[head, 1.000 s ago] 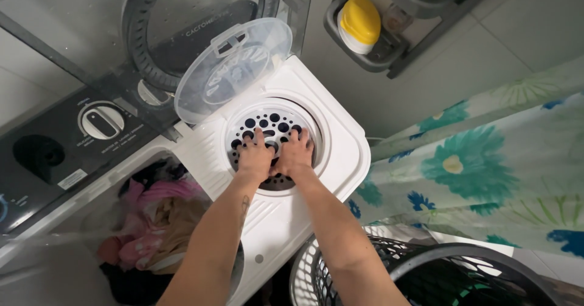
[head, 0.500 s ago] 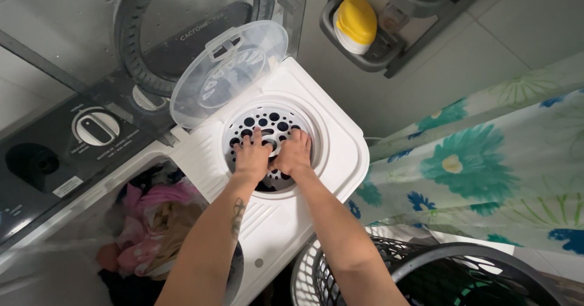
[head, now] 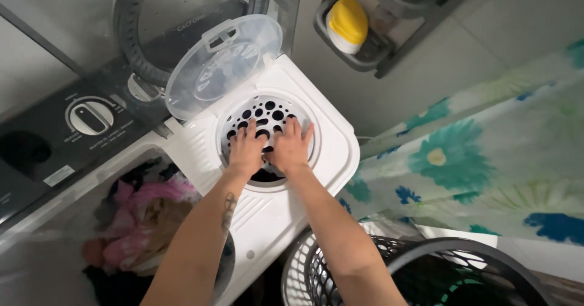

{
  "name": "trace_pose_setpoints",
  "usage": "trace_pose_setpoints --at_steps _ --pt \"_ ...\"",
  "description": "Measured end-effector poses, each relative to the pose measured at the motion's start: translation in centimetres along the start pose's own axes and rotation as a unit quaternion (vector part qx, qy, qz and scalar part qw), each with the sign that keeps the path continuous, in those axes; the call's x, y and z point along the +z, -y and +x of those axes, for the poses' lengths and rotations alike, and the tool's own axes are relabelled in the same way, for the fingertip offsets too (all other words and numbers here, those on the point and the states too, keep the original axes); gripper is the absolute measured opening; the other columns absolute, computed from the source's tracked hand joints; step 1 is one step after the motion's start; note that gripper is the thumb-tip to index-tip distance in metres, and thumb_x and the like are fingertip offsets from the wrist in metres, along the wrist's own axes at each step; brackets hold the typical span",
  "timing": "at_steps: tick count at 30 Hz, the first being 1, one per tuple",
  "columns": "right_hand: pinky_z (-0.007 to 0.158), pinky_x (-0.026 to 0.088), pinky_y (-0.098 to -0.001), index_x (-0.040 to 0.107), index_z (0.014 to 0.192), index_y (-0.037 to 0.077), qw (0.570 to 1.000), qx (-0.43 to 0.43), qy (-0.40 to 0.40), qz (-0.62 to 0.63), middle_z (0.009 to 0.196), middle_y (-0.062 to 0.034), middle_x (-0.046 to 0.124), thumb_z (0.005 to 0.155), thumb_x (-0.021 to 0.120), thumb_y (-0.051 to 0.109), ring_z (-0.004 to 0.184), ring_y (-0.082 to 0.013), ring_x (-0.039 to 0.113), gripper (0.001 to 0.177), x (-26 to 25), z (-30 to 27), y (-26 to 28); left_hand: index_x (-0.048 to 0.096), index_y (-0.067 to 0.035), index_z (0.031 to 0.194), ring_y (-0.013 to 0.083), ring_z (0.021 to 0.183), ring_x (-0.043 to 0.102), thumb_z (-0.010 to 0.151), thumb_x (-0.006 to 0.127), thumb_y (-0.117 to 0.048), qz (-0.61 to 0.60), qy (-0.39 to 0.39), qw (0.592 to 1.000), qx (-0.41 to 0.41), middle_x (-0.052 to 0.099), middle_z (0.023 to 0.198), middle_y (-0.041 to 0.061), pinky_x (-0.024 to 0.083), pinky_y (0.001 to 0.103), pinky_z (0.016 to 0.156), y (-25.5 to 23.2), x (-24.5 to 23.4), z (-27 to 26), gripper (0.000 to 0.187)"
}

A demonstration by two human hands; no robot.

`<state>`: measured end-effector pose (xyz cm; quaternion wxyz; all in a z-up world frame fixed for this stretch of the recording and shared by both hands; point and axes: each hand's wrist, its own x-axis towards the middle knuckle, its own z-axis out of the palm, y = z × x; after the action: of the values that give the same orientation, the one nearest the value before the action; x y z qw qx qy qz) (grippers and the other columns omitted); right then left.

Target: Washing and moving clothes using a twin-tub washing machine and a laundry basket.

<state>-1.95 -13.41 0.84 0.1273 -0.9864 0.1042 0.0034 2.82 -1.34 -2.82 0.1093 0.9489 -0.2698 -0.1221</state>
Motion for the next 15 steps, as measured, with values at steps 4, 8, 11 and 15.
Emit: trace_pose_setpoints --at_steps 4,8,11,15 --pt "0.112 0.003 -0.0766 0.076 0.103 0.005 0.998 0.0 0.035 -0.048 0.146 -0.0236 0.042 0.063 0.086 0.042 0.143 -0.0376 0.029 0.055 -1.3 -0.4 1.1 0.067 -0.014 0.114 0.0408 0.139 0.042 0.069 0.084 -0.013 -0.022 -0.001 1.0 0.0 0.027 0.162 0.017 0.04 0.058 0.108 0.4 0.0 -0.7 0.048" --pt "0.12 0.004 -0.0729 0.081 0.098 0.014 0.972 -0.069 -0.039 -0.22 0.153 -0.0192 0.046 0.082 0.075 0.033 0.15 -0.037 0.03 0.026 -2.1 -0.6 2.4 0.062 -0.007 0.121 0.0491 0.131 0.044 0.07 0.085 -0.018 -0.112 -0.092 0.987 0.068 0.028 0.157 0.027 0.04 0.056 0.108 1.0 -0.5 -1.8 0.056" --pt "0.121 0.004 -0.0742 0.081 0.101 0.016 0.962 -0.08 -0.059 -0.255 0.154 -0.0186 0.044 0.085 0.074 0.032 0.152 -0.0366 0.028 0.024 -4.5 -1.3 3.2 0.056 -0.005 0.127 0.0527 0.131 0.043 0.069 0.087 -0.019 -0.15 -0.138 0.974 0.101 0.028 0.156 0.031 0.039 0.056 0.108 0.5 -2.5 -3.4 0.068" --pt "0.117 0.003 -0.0712 0.08 0.105 0.013 0.96 -0.041 -0.003 -0.276 0.158 -0.0186 0.038 0.073 0.078 0.039 0.151 -0.0347 0.022 0.042 -12.2 -4.1 4.0 0.054 -0.01 0.129 0.051 0.137 0.04 0.062 0.088 -0.017 -0.178 -0.144 0.966 0.123 0.026 0.159 0.029 0.038 0.053 0.111 -1.8 -5.5 -5.9 0.075"
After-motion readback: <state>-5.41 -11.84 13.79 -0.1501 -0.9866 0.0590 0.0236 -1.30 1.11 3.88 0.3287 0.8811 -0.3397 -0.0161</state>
